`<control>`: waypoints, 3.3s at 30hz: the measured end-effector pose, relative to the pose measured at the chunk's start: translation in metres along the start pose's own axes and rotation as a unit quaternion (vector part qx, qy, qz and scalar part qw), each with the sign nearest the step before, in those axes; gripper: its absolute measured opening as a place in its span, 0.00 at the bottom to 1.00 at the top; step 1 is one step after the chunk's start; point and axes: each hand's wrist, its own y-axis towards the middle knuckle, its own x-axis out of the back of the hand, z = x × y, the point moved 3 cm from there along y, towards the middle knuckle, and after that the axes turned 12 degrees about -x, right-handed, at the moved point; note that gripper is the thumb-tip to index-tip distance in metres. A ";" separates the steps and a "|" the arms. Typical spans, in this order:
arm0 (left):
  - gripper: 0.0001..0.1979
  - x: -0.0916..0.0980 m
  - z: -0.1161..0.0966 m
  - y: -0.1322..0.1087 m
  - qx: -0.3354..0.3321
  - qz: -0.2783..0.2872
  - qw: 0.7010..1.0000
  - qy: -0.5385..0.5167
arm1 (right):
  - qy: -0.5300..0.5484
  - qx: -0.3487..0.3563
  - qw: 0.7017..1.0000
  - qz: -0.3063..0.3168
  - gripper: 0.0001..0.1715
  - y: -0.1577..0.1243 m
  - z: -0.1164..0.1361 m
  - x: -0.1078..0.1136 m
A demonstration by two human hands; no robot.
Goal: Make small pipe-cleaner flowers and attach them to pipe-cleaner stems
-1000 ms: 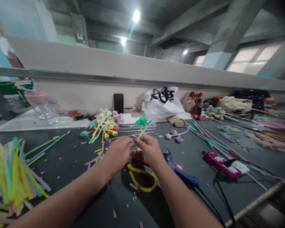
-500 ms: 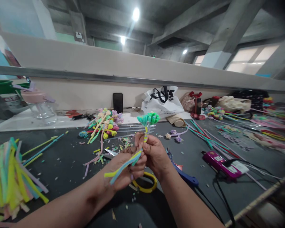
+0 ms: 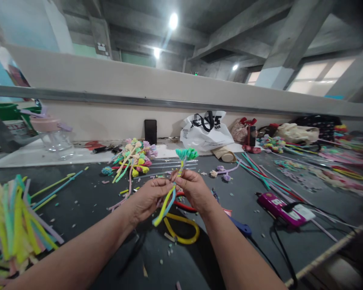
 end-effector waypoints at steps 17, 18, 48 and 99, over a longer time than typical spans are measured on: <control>0.08 0.004 -0.016 0.000 -0.289 -0.016 0.726 0.624 | -0.225 -0.038 0.950 -0.212 0.12 0.007 -0.012 0.013; 0.08 0.004 -0.016 0.000 -0.287 -0.017 0.725 0.626 | -0.225 -0.038 0.950 -0.212 0.13 0.008 -0.012 0.013; 0.11 0.009 -0.017 0.004 -0.225 -0.090 0.840 0.486 | -0.155 -0.022 0.977 -0.145 0.12 0.011 -0.015 0.004; 0.11 0.014 0.009 0.005 0.070 0.038 0.994 -0.073 | -0.022 -0.021 0.998 -0.050 0.08 0.010 -0.023 0.007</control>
